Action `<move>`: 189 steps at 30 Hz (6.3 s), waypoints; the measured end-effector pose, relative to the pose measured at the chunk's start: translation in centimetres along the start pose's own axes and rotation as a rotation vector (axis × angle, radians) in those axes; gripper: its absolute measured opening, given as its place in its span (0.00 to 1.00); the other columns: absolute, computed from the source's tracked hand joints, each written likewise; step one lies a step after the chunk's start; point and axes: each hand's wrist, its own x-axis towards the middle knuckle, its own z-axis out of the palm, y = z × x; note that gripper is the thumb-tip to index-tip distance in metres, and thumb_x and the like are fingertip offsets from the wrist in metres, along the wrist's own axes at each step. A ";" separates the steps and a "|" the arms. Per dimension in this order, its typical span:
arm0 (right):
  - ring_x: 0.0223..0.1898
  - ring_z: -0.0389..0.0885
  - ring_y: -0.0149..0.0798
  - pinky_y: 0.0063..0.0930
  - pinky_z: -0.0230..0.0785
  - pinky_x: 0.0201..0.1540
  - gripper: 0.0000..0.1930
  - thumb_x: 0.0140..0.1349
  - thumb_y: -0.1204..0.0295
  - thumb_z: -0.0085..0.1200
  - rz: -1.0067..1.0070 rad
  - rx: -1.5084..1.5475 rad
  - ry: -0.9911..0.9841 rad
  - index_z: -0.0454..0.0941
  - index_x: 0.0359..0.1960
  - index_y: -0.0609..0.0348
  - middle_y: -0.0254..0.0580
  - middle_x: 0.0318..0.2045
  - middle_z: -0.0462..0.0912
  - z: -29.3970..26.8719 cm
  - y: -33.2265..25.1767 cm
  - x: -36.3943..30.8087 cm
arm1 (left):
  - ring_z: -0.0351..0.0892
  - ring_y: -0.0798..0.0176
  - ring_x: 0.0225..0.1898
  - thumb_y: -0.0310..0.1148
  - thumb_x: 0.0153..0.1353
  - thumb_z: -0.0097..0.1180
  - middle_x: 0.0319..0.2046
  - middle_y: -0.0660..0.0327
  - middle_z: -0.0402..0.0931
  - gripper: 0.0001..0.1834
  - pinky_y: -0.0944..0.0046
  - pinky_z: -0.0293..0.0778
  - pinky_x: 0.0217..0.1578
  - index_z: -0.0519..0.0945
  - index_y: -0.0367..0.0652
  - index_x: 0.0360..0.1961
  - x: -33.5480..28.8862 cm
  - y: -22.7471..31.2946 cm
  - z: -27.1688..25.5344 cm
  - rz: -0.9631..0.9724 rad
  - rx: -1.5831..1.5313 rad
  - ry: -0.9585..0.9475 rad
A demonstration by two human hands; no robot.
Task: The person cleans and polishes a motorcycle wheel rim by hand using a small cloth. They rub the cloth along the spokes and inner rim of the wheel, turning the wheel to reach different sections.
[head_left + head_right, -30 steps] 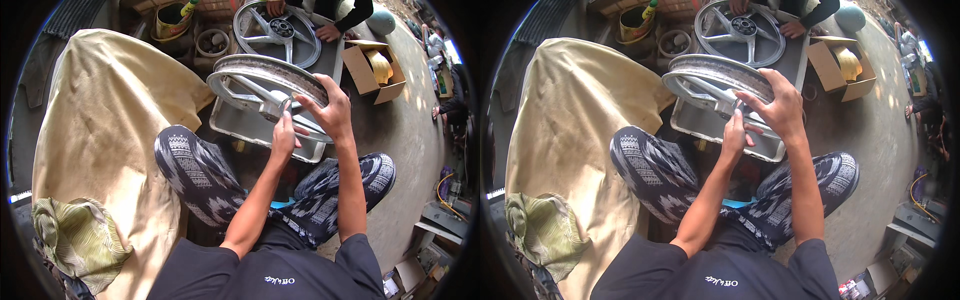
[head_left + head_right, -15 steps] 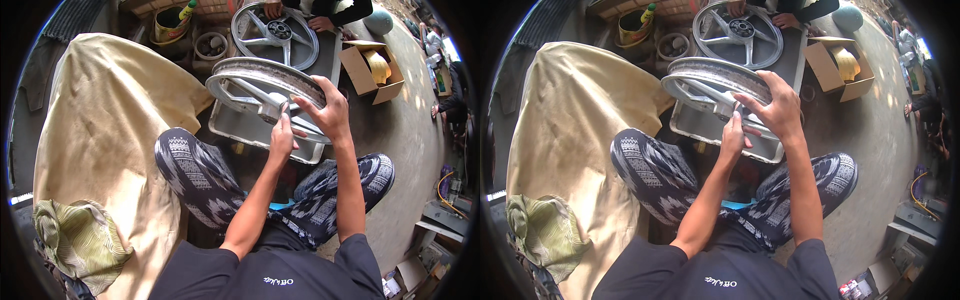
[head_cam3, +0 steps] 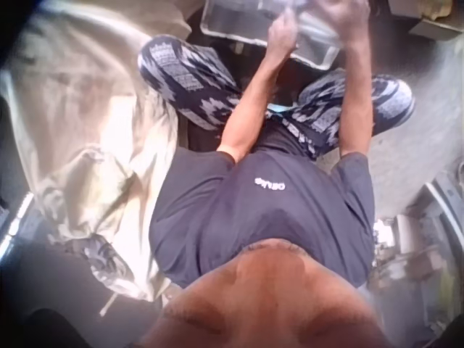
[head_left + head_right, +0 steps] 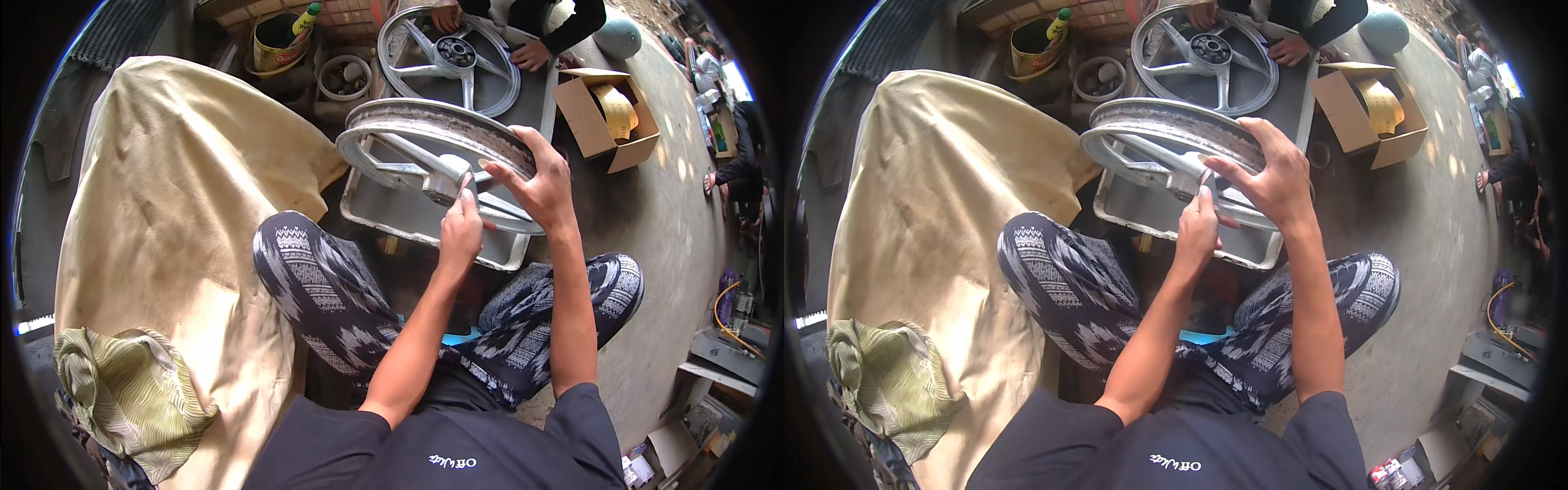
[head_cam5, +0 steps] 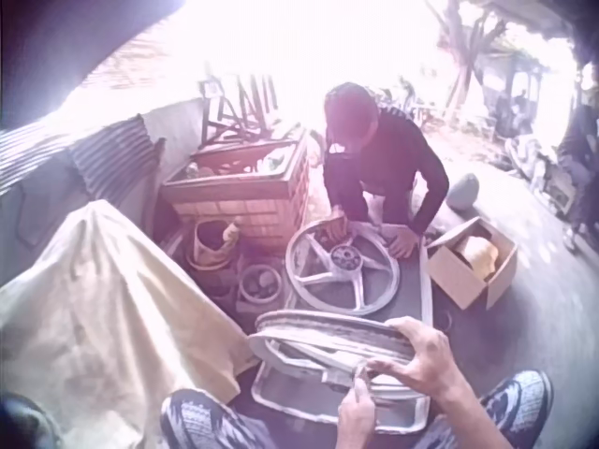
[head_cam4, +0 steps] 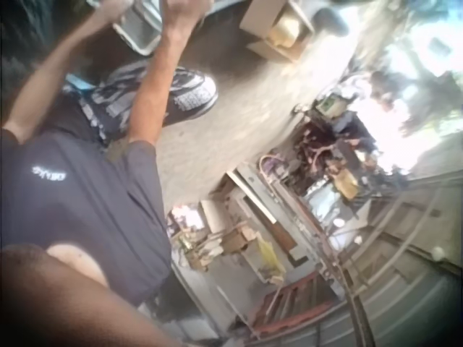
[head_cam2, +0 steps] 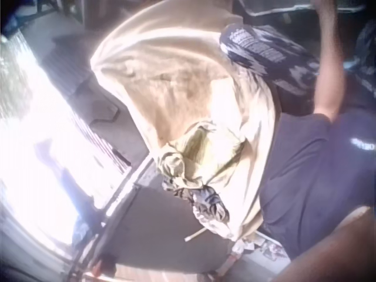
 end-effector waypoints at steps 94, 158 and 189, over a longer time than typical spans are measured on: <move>0.51 0.85 0.56 0.41 0.73 0.53 0.51 0.70 0.26 0.18 0.041 0.173 -0.055 0.80 0.55 0.63 0.56 0.47 0.86 0.1 1.8 -0.5 | 0.88 0.49 0.33 0.49 0.80 0.34 0.25 0.50 0.83 0.30 0.51 0.78 0.45 0.63 0.54 0.78 -2.0 3.4 0.4 0.250 0.185 0.014; 0.44 0.83 0.42 0.32 0.72 0.48 0.36 0.80 0.42 0.31 -0.074 0.183 0.028 0.81 0.49 0.66 0.46 0.41 0.82 -0.1 2.1 0.5 | 0.82 0.31 0.51 0.47 0.79 0.34 0.46 0.35 0.83 0.28 0.38 0.75 0.54 0.67 0.53 0.74 -1.7 5.1 1.4 0.265 0.296 -0.049; 0.36 0.79 0.41 0.32 0.70 0.44 0.28 0.82 0.53 0.39 0.010 0.208 0.006 0.81 0.45 0.68 0.44 0.35 0.78 -0.4 2.8 1.4 | 0.88 0.49 0.38 0.45 0.79 0.37 0.31 0.48 0.84 0.27 0.51 0.77 0.48 0.75 0.38 0.66 -1.7 5.3 0.9 0.364 0.302 -0.056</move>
